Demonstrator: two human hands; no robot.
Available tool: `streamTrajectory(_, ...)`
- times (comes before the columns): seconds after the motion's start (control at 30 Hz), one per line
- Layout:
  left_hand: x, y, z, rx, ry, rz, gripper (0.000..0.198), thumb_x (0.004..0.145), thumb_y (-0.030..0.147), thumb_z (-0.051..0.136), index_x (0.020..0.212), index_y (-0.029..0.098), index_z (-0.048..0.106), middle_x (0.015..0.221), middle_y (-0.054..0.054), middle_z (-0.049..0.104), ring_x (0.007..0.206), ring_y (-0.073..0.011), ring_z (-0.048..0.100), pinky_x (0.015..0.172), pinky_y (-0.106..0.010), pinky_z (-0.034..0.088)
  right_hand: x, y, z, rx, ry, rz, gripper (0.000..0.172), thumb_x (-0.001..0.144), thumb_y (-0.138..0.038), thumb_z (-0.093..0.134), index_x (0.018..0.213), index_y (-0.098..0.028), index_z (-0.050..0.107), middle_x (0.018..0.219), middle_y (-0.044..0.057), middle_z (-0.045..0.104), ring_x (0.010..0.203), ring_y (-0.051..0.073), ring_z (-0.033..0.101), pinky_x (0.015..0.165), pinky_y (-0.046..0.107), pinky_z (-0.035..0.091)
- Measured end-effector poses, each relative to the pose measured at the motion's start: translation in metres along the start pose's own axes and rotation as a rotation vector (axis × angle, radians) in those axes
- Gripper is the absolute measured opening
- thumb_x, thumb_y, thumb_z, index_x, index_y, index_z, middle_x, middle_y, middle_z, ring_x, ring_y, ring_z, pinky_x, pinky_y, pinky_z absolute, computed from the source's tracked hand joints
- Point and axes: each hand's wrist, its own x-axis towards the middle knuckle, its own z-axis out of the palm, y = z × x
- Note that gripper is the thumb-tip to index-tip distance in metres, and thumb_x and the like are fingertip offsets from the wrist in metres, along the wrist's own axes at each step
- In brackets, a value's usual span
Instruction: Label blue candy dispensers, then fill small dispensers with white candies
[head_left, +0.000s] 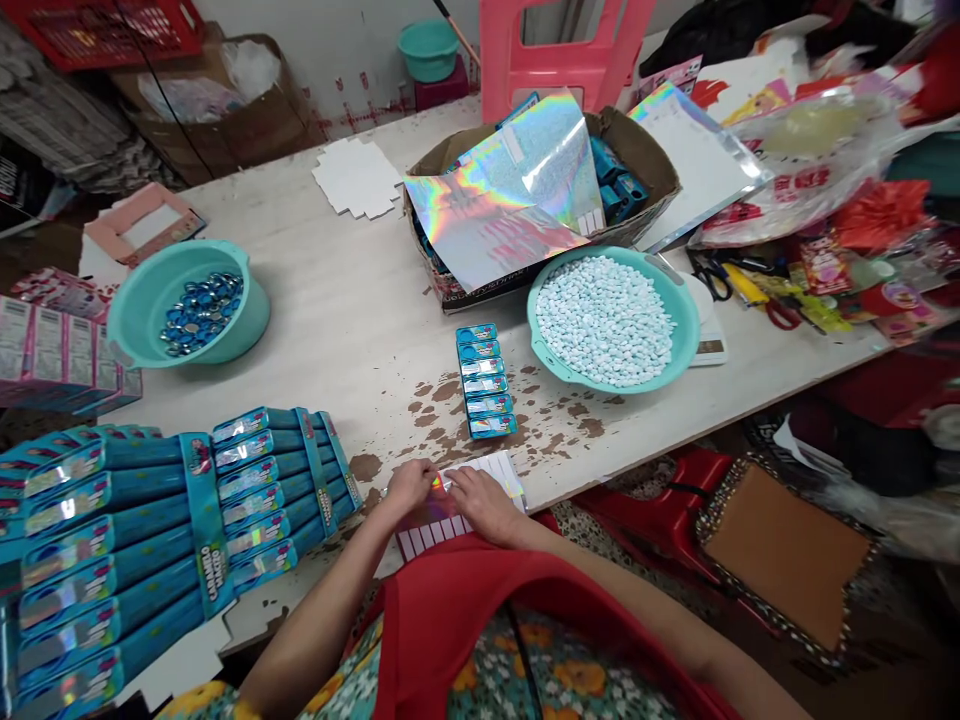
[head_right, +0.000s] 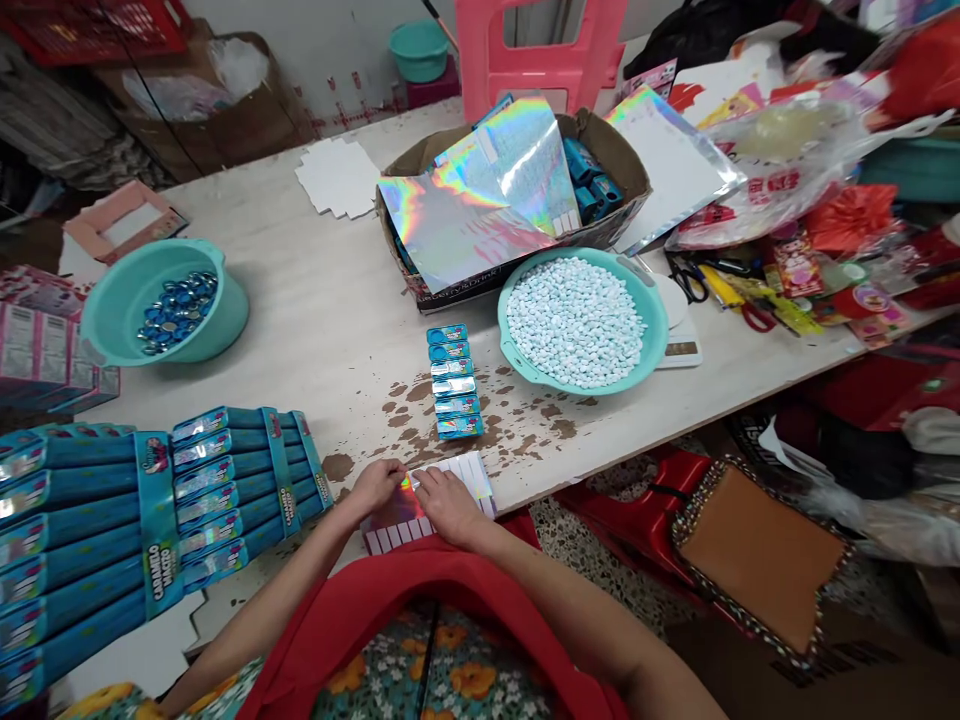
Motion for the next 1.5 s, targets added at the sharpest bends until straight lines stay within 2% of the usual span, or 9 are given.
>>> streamTrajectory(0.2, -0.016, 0.018, -0.016, -0.175, 0.102, 0.082, 0.030, 0.086, 0.033, 0.040, 0.096, 0.017, 0.063, 0.097, -0.010, 0.066, 0.093, -0.0207, 0.057, 0.077, -0.029, 0.040, 0.004, -0.005, -0.055, 0.283, 0.212, 0.291, 0.008, 0.086, -0.020, 0.052, 0.080, -0.020, 0.056, 0.076, 0.003, 0.061, 0.076, 0.019, 0.055, 0.069, 0.030, 0.043)
streamTrajectory(0.3, -0.028, 0.039, -0.034, -0.571, -0.054, 0.281, 0.041, 0.085, 0.046, 0.043, 0.111, 0.018, 0.056, 0.105, -0.009, 0.063, 0.095, -0.0187, 0.057, 0.077, -0.027, 0.043, 0.011, -0.001, -0.085, 0.499, 0.323, 0.404, 0.008, 0.086, -0.024, 0.053, 0.078, -0.021, 0.055, 0.076, 0.001, 0.061, 0.072, 0.016, 0.056, 0.065, 0.026, 0.044)
streamTrajectory(0.4, -0.023, 0.060, -0.050, -0.661, -0.229, 0.303, 0.035, 0.079, 0.048, 0.052, 0.087, 0.014, 0.059, 0.074, -0.004, 0.062, 0.067, -0.0140, 0.057, 0.063, -0.025, 0.043, 0.023, 0.013, -0.101, 0.579, 0.385, 0.473, 0.009, 0.084, -0.026, 0.055, 0.076, -0.022, 0.055, 0.073, 0.000, 0.060, 0.069, 0.015, 0.056, 0.064, 0.026, 0.044)
streamTrajectory(0.6, 0.039, 0.100, -0.092, -0.593, 0.002, 0.414, 0.027, 0.083, 0.035, 0.046, 0.104, 0.018, 0.046, 0.059, 0.005, 0.050, 0.053, -0.0095, 0.049, 0.054, -0.021, 0.039, 0.077, 0.074, -0.107, 0.427, 0.655, 0.622, 0.011, 0.077, -0.030, 0.060, 0.072, -0.020, 0.061, 0.092, 0.007, 0.053, 0.091, 0.022, 0.052, 0.078, 0.034, 0.045)
streamTrajectory(0.8, 0.100, 0.123, -0.123, -0.459, 0.119, 0.455, 0.019, 0.081, 0.017, 0.040, 0.100, 0.019, 0.040, 0.057, 0.006, 0.049, 0.053, -0.0090, 0.047, 0.055, -0.021, 0.038, 0.132, 0.122, -0.115, 0.347, 0.677, 0.770, 0.007, 0.072, -0.020, 0.058, 0.066, -0.018, 0.059, 0.094, 0.009, 0.051, 0.091, 0.024, 0.049, 0.083, 0.038, 0.041)
streamTrajectory(1.03, 0.131, 0.112, -0.097, -0.408, 0.113, 0.242, 0.023, 0.083, 0.016, 0.038, 0.106, 0.019, 0.034, 0.059, 0.006, 0.051, 0.048, -0.0089, 0.048, 0.053, -0.021, 0.039, 0.139, 0.129, -0.095, 0.378, 0.712, 0.844, 0.007, 0.069, -0.019, 0.058, 0.075, -0.018, 0.055, 0.104, 0.011, 0.050, 0.092, 0.023, 0.050, 0.083, 0.036, 0.040)
streamTrajectory(1.2, 0.130, 0.107, -0.072, -0.265, 0.135, 0.115, 0.022, 0.084, 0.022, 0.039, 0.106, 0.018, 0.040, 0.064, 0.000, 0.058, 0.051, -0.0135, 0.052, 0.055, -0.025, 0.038, 0.138, 0.147, -0.088, 0.455, 0.741, 0.927, 0.020, 0.070, -0.030, 0.057, 0.084, -0.017, 0.052, 0.082, 0.004, 0.056, 0.071, 0.018, 0.053, 0.065, 0.030, 0.042)
streamTrajectory(1.33, 0.105, 0.088, -0.068, -0.150, 0.146, 0.047, 0.024, 0.082, 0.030, 0.046, 0.104, 0.019, 0.048, 0.081, -0.005, 0.064, 0.071, -0.0184, 0.058, 0.064, -0.027, 0.039, 0.124, 0.139, -0.099, 0.471, 0.763, 0.896, 0.015, 0.077, -0.031, 0.049, 0.083, -0.017, 0.052, 0.081, 0.004, 0.059, 0.074, 0.019, 0.053, 0.070, 0.032, 0.043)
streamTrajectory(1.5, 0.035, 0.030, -0.049, -0.015, -0.049, 0.030, 0.023, 0.076, 0.039, 0.055, 0.083, 0.018, 0.061, 0.077, -0.005, 0.066, 0.075, -0.0194, 0.059, 0.063, -0.024, 0.037, 0.070, 0.066, -0.092, 0.390, 0.763, 0.548, 0.018, 0.084, -0.025, 0.049, 0.101, -0.019, 0.052, 0.108, 0.009, 0.054, 0.108, 0.023, 0.046, 0.092, 0.039, 0.038)
